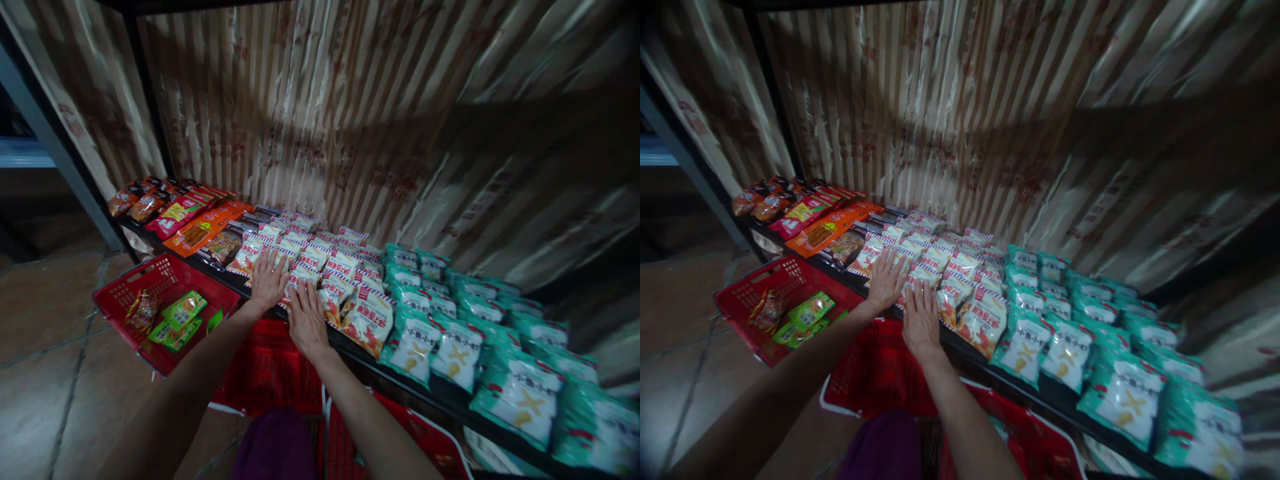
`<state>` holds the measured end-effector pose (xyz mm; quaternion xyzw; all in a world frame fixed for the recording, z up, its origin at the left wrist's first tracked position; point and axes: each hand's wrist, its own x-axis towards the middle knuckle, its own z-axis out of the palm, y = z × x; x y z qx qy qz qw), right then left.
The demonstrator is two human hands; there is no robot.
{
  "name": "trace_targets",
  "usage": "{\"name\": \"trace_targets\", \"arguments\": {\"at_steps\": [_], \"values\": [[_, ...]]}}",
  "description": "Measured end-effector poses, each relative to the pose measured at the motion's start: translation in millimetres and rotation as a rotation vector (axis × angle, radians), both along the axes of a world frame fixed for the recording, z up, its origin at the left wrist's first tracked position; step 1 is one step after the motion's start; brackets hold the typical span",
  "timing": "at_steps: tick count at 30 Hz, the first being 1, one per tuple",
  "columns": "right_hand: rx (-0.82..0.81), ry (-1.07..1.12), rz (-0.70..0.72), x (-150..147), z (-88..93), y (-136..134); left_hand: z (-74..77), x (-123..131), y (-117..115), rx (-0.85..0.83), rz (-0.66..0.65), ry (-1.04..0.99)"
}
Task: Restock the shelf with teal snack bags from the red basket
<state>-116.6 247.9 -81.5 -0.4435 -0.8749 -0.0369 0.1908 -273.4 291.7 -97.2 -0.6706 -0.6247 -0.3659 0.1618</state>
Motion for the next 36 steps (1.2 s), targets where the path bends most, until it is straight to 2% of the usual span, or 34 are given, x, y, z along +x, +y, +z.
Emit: {"name": "trace_targets", "arguments": {"at_steps": [4,7,9,13,16,19,24,27,36], "values": [[-0.027,0.016,-0.001,6.1,2.5,-7.1,2.5,-1.8,-7.6,0.017,-0.014,-0.001],[-0.01,0.051,-0.01,15.0,3.8,-10.7,6.7,6.1,-16.1,0.055,-0.042,-0.009],[0.025,0.096,-0.045,23.0,5.2,-12.0,9.8,19.1,-23.4,0.071,-0.116,-0.011],[0.068,0.201,-0.163,42.7,5.8,-14.0,10.6,59.0,-38.3,0.038,-0.351,-0.005],[0.037,0.271,-0.216,56.4,0.6,-15.3,5.3,87.9,-46.2,-0.005,-0.424,-0.023],[-0.052,0.374,-0.272,63.2,-6.7,-12.9,-2.7,105.0,-50.3,-0.057,-0.444,-0.033],[-0.168,0.547,-0.371,56.1,-7.2,3.9,-17.9,110.1,-50.5,-0.151,-0.391,-0.062],[-0.218,0.544,-0.45,48.0,-1.6,13.8,-25.4,110.1,-48.1,-0.211,-0.39,-0.065],[-0.181,0.651,-0.365,44.7,-4.7,24.7,-30.9,111.8,-43.9,-0.223,-0.432,-0.123]]}}
